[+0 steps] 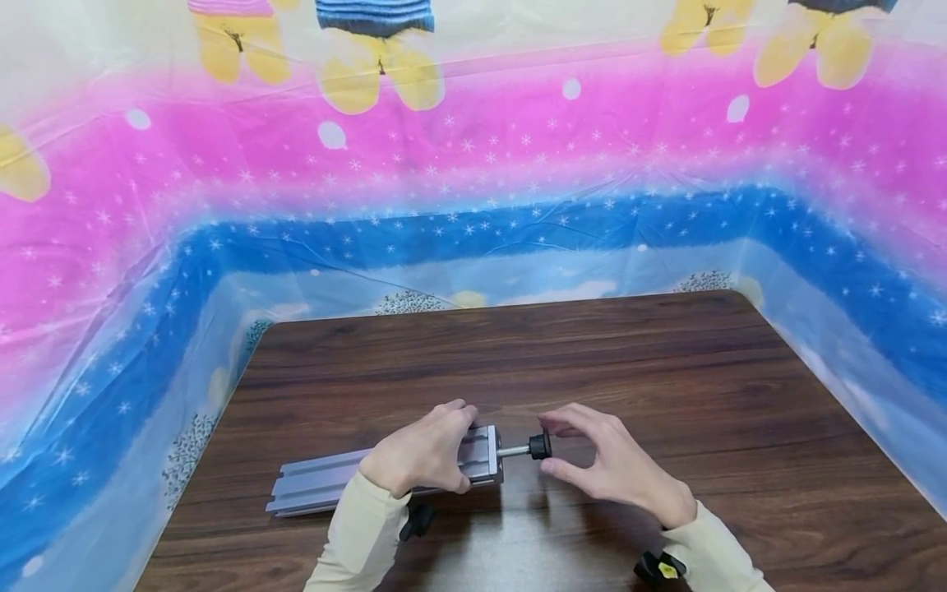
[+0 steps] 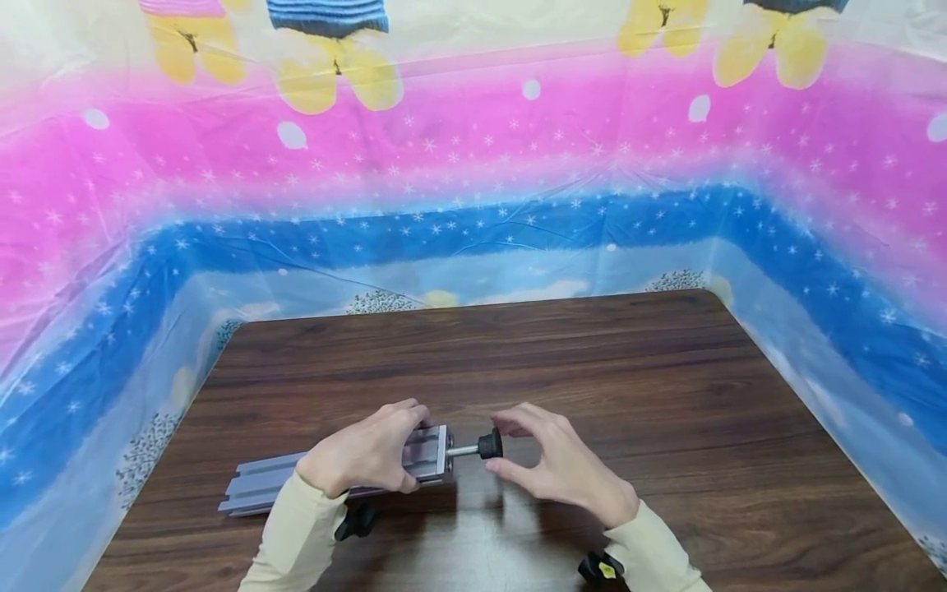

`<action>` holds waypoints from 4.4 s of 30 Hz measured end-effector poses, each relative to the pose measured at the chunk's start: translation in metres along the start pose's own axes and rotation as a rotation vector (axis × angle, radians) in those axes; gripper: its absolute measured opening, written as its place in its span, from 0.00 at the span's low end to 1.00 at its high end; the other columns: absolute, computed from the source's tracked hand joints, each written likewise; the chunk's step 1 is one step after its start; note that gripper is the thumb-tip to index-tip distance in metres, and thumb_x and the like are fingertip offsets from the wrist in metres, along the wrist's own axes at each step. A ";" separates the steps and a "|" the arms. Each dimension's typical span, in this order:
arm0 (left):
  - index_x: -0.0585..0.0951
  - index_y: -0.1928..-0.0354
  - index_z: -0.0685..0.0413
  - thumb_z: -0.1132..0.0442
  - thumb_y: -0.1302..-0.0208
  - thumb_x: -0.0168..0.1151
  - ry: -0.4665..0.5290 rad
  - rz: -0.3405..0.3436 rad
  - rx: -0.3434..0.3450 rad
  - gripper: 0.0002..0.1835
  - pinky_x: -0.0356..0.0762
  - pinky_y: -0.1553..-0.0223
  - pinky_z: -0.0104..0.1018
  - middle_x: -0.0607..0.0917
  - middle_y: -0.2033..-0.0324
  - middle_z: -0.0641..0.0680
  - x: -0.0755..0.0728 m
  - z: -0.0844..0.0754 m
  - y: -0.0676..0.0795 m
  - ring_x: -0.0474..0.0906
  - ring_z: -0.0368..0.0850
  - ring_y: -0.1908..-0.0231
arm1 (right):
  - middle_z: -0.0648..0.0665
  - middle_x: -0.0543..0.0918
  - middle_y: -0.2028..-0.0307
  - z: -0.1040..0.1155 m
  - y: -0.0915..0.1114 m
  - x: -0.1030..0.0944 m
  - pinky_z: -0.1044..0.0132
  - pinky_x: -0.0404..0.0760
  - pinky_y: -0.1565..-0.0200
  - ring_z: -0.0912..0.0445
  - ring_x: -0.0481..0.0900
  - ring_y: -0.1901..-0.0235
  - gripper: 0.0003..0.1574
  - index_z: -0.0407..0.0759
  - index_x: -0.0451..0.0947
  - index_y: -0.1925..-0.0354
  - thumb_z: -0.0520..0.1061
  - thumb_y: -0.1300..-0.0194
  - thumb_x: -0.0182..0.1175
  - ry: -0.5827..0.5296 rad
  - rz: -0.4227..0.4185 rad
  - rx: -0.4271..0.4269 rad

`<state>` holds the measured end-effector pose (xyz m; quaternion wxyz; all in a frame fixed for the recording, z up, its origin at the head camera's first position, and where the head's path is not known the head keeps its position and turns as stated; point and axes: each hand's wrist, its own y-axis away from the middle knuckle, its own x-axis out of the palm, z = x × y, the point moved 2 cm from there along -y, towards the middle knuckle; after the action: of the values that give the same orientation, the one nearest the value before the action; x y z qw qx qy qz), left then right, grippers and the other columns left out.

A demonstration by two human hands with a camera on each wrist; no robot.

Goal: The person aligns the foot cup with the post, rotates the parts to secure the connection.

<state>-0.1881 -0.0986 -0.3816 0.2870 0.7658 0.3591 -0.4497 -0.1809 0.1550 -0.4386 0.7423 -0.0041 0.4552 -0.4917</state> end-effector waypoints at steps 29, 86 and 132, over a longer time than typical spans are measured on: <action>0.78 0.57 0.61 0.68 0.63 0.80 0.005 0.003 0.010 0.27 0.72 0.64 0.38 0.75 0.66 0.52 0.001 -0.001 -0.002 0.69 0.45 0.67 | 0.59 0.87 0.69 0.001 -0.003 0.001 0.68 0.84 0.63 0.69 0.83 0.67 0.11 0.47 0.86 0.58 0.48 0.27 0.59 0.032 -0.008 0.140; 0.78 0.55 0.62 0.69 0.62 0.80 0.016 0.026 -0.009 0.28 0.72 0.65 0.38 0.75 0.64 0.53 0.001 -0.003 -0.002 0.69 0.46 0.66 | 0.58 0.85 0.63 0.000 0.003 0.003 0.66 0.84 0.62 0.67 0.82 0.65 0.08 0.49 0.83 0.54 0.43 0.32 0.65 -0.004 -0.027 -0.011; 0.78 0.54 0.62 0.68 0.61 0.80 0.006 0.034 -0.017 0.29 0.73 0.64 0.39 0.76 0.64 0.53 -0.001 -0.004 -0.001 0.69 0.46 0.66 | 0.48 0.82 0.42 0.003 0.006 0.000 0.65 0.78 0.41 0.53 0.82 0.43 0.45 0.44 0.73 0.33 0.46 0.47 0.78 0.025 -0.012 -0.115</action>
<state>-0.1868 -0.0952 -0.3794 0.3000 0.7705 0.3509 -0.4394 -0.1746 0.1571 -0.4392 0.7323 -0.0433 0.4916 -0.4691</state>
